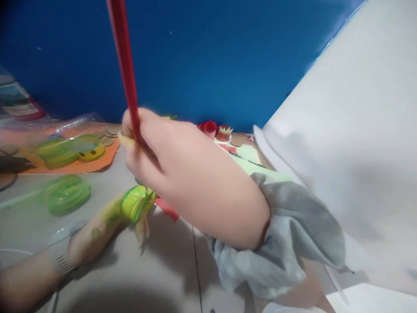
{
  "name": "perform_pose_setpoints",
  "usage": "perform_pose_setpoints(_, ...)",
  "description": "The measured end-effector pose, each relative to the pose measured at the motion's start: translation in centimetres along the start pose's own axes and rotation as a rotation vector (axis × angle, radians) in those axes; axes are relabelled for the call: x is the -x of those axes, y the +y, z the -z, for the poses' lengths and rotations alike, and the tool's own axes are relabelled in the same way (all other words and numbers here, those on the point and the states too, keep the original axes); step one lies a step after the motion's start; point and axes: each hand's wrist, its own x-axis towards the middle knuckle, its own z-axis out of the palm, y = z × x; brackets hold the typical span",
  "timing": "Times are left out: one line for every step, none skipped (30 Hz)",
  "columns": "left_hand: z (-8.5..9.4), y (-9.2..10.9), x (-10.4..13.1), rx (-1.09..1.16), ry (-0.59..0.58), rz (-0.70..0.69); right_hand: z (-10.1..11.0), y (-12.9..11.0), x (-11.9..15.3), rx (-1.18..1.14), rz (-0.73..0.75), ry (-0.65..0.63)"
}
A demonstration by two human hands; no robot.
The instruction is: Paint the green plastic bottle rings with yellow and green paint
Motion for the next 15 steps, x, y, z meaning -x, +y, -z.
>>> perform_pose_setpoints(-0.02, -0.02, 0.01, 0.000, 0.001, -0.002, 0.00, 0.01, -0.02, 0.002, 0.002, -0.003)
perform_pose_setpoints(-0.02, -0.03, 0.00, 0.002, 0.002, -0.006, 0.01, 0.01, -0.04, 0.003, 0.005, -0.005)
perform_pose_setpoints(-0.01, -0.05, 0.00, 0.003, 0.001, -0.008, 0.02, 0.00, -0.05, 0.005, 0.004, -0.005)
perform_pose_setpoints(-0.01, -0.06, -0.01, 0.006, 0.000, -0.009, 0.03, -0.03, -0.05, 0.008, 0.001, -0.002)
perform_pose_setpoints(0.00, -0.06, -0.02, 0.010, -0.001, -0.007, 0.05, -0.06, -0.05, 0.009, -0.002, -0.001)
perform_pose_setpoints(0.00, -0.07, -0.02, 0.014, -0.001, -0.006, 0.05, -0.09, -0.04, 0.009, -0.006, 0.002)
perform_pose_setpoints(-0.01, -0.08, -0.03, 0.018, -0.003, -0.006, 0.06, -0.11, -0.02, 0.008, -0.011, 0.005)
perform_pose_setpoints(-0.04, -0.09, -0.03, 0.024, -0.006, -0.008, 0.06, -0.13, -0.01, 0.002, -0.016, 0.003)
perform_pose_setpoints(-0.07, -0.08, -0.03, 0.029, -0.006, -0.010, 0.06, -0.13, 0.01, -0.006, -0.020, 0.002)
perform_pose_setpoints(-0.12, -0.07, -0.03, 0.034, -0.003, -0.013, 0.05, -0.12, 0.03, -0.020, -0.022, 0.002)
perform_pose_setpoints(-0.18, -0.03, -0.04, 0.036, 0.000, -0.016, 0.05, -0.09, 0.04, -0.034, -0.024, 0.001)
perform_pose_setpoints(-0.24, 0.01, -0.04, 0.034, 0.004, -0.021, 0.04, -0.07, 0.05, -0.048, -0.026, 0.000)
perform_pose_setpoints(-0.29, 0.06, -0.04, 0.028, 0.006, -0.026, 0.04, -0.04, 0.05, -0.059, -0.026, -0.001)
perform_pose_setpoints(-0.32, 0.12, -0.05, 0.021, 0.006, -0.028, 0.04, -0.02, 0.05, -0.066, -0.027, -0.002)
perform_pose_setpoints(-0.34, 0.15, -0.05, 0.017, 0.006, -0.027, 0.04, 0.00, 0.05, -0.069, -0.026, 0.001)
